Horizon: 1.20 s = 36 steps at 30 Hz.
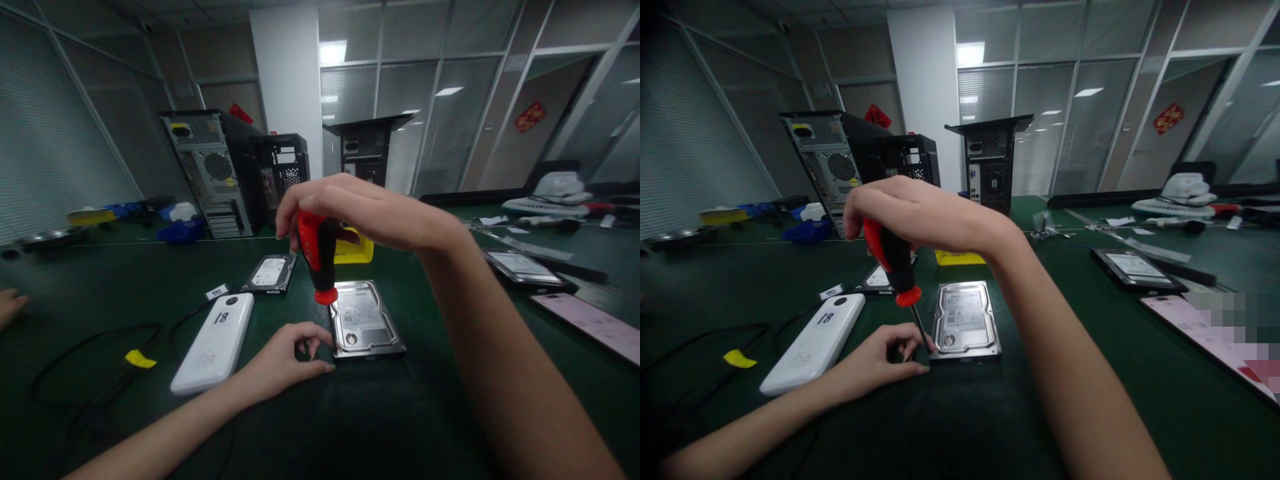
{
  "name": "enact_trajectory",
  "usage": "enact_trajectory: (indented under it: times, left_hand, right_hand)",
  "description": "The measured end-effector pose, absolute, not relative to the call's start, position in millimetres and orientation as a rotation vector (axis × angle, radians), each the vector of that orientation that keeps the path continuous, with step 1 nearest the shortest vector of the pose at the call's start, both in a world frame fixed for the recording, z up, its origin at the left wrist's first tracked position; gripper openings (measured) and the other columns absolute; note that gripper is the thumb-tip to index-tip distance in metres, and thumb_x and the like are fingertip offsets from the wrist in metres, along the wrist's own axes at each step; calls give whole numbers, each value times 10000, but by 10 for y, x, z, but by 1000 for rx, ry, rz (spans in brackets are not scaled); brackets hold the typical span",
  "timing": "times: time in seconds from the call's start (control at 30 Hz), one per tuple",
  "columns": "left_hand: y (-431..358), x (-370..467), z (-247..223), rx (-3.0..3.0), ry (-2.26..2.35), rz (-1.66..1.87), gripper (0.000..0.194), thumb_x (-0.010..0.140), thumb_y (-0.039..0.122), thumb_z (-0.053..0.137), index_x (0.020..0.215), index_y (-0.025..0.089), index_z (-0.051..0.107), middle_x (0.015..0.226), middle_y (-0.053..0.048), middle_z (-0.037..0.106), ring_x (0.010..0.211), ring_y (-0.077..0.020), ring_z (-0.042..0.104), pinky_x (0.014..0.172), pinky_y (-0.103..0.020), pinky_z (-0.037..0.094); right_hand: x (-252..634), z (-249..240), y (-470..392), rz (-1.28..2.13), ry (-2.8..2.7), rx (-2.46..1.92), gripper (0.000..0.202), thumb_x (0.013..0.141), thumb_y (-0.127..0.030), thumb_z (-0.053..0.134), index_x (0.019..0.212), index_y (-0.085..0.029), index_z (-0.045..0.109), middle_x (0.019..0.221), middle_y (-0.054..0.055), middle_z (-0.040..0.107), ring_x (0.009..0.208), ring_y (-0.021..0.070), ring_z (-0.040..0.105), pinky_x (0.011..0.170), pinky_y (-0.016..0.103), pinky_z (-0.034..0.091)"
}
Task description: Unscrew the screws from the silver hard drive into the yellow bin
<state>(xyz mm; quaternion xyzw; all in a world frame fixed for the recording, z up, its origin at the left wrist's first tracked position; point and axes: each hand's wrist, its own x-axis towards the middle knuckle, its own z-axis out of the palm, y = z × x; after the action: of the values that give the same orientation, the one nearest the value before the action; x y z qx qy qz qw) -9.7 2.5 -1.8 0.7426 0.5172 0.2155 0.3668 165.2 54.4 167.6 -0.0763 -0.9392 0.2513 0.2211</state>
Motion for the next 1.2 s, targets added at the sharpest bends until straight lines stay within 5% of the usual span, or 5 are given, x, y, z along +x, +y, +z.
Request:
enact_trajectory:
  times: [0.17,0.5,0.77,0.97,1.2]
  left_hand:
    - [28,-105,-25,1898,1312,555,270,724,314,690,960,183,681,811,0,628,822,-188,573,790,-279,428]
    - [28,-93,-18,1905,1325,556,260,739,328,674,949,176,681,787,5,613,803,-183,573,765,-268,426]
    - [22,-102,-25,1905,1309,566,268,757,347,656,966,181,676,829,-2,627,809,-187,569,764,-274,418]
    - [15,-92,0,1897,1322,561,268,750,361,667,941,174,683,793,1,624,798,-186,572,752,-267,419]
    - [8,-96,1,1918,1298,568,286,769,371,655,973,171,672,814,-4,617,793,-183,559,748,-271,414]
  right_hand:
    - [1663,1680,548,666,-2597,-179,213,955,-207,407,1071,-113,559,1055,56,564,884,109,543,726,222,439]
    - [1648,1674,551,590,-2574,-283,318,936,-374,459,898,-110,632,819,27,593,701,89,522,598,211,388]
    - [1694,1697,532,604,-2585,-238,299,967,-214,375,995,-67,633,937,69,615,749,87,532,638,213,392]
    - [1659,1683,550,567,-2583,-200,312,939,-346,469,1025,-85,618,935,57,602,761,92,523,646,222,390]
    - [1607,1645,554,408,-2542,-354,365,898,-447,505,827,-104,609,721,-4,525,612,70,450,542,219,324]
